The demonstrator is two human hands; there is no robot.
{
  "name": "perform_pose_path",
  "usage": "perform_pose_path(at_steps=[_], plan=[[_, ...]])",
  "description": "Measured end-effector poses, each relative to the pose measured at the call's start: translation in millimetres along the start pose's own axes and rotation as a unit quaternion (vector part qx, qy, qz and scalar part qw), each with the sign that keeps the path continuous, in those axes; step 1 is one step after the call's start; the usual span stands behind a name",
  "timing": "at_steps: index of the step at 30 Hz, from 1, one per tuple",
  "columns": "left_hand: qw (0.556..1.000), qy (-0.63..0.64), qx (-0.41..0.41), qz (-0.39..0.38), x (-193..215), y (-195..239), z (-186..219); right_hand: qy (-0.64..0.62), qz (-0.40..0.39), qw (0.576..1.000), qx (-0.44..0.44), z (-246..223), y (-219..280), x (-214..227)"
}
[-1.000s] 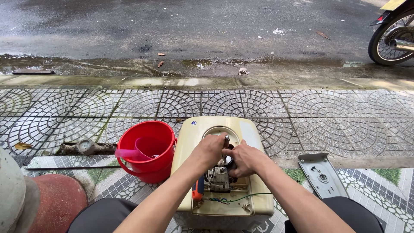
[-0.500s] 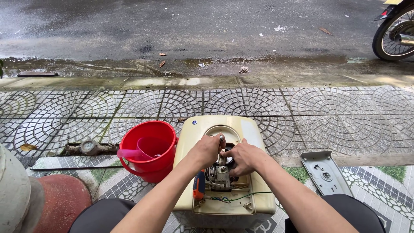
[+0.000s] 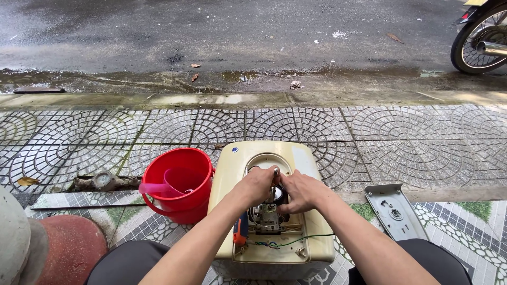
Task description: Repairing the internal components of an appliance using a screwdriver and manual manipulation.
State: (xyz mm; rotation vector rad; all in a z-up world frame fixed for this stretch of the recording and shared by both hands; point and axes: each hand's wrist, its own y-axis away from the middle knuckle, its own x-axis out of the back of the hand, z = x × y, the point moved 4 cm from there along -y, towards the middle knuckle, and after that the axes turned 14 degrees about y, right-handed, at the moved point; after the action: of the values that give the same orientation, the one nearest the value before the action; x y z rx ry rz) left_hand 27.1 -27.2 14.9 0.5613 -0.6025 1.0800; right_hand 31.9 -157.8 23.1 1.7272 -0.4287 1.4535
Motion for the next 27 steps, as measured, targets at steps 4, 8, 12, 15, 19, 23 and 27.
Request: perform_pose_path(at_steps=[4, 8, 12, 15, 19, 23, 27], plan=[[1.0, -0.021, -0.01, -0.012, 4, 3, 2, -0.009, -0.004, 1.0, -0.009, 4, 0, -2], [0.998, -0.026, -0.05, 0.008, 6, 5, 0, -0.006, -0.006, 1.0, -0.004, -6, 8, 8], [0.995, -0.031, -0.092, 0.014, -6, -6, -19, -0.002, -0.01, 1.0, -0.01, -7, 11, 11], [0.992, -0.061, -0.099, 0.039, -18, -18, -32, -0.009, -0.005, 1.0, -0.022, -1, 10, 5], [0.993, -0.091, -0.068, 0.041, -25, -22, -34, -0.049, 0.059, 0.994, -0.076, 10, 8, 6], [0.997, -0.041, -0.038, 0.054, -21, -29, -43, -0.107, 0.072, 0.982, -0.137, 29, 3, -24], [0.986, 0.105, -0.026, 0.126, 22, 0, -17, -0.081, 0.047, 0.976, -0.199, 23, 1, -41]])
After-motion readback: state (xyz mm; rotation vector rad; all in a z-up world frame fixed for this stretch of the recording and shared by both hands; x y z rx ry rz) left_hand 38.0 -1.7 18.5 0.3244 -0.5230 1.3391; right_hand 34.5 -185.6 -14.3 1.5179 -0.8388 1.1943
